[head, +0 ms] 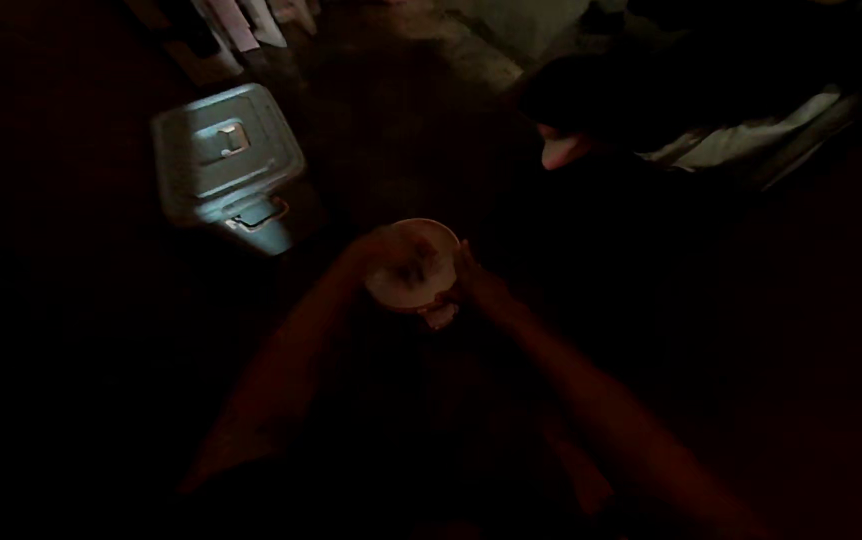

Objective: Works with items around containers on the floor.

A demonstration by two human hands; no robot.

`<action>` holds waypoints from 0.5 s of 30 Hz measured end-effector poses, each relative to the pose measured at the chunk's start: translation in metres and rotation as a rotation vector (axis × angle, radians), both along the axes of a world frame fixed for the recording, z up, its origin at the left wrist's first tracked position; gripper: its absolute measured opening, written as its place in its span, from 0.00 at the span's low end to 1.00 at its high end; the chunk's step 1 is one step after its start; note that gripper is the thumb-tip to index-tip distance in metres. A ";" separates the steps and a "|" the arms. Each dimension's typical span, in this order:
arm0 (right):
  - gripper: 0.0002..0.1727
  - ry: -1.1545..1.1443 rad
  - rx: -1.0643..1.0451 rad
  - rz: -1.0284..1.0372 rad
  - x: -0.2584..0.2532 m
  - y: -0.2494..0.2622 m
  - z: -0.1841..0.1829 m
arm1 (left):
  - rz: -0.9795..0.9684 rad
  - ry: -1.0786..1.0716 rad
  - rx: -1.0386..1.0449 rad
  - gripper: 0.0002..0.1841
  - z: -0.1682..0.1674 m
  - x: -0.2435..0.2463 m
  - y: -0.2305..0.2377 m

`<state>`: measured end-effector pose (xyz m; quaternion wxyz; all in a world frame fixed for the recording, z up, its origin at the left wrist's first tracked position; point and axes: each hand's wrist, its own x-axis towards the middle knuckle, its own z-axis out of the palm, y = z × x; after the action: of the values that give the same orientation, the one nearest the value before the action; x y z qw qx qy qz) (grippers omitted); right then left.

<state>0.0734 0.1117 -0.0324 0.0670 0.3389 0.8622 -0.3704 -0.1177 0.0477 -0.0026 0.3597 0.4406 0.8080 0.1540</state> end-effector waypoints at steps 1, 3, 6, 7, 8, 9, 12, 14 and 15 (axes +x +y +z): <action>0.57 0.010 0.004 -0.004 -0.002 0.000 -0.002 | -0.028 0.013 -0.005 0.15 0.031 0.001 0.004; 0.57 0.033 0.008 -0.007 -0.004 -0.001 -0.002 | -0.043 0.042 0.030 0.17 0.089 0.005 0.003; 0.57 0.023 0.016 -0.017 -0.012 -0.004 0.001 | -0.070 0.074 0.141 0.19 0.128 0.001 0.000; 0.57 0.011 0.032 -0.011 -0.015 -0.004 0.002 | -0.104 0.095 0.136 0.19 0.129 -0.002 0.002; 0.58 -0.001 0.038 -0.010 -0.017 -0.005 0.002 | -0.147 0.122 0.104 0.18 0.123 -0.005 0.004; 0.57 -0.011 0.034 -0.022 -0.020 -0.006 0.005 | -0.199 0.148 0.045 0.18 0.110 -0.008 0.008; 0.55 -0.026 0.045 -0.073 -0.028 -0.013 0.010 | -0.327 0.229 -0.213 0.15 0.030 -0.019 0.024; 0.55 -0.058 0.035 -0.087 -0.033 -0.015 0.012 | -0.173 0.226 -0.310 0.17 -0.020 -0.014 0.022; 0.55 -0.078 0.030 -0.085 -0.036 -0.014 0.013 | -0.048 0.173 -0.294 0.19 -0.029 -0.007 0.014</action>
<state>0.0378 0.0975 -0.0195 0.0796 0.3901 0.8494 -0.3464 -0.1246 0.0620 -0.0320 0.3529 0.4140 0.8390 -0.0127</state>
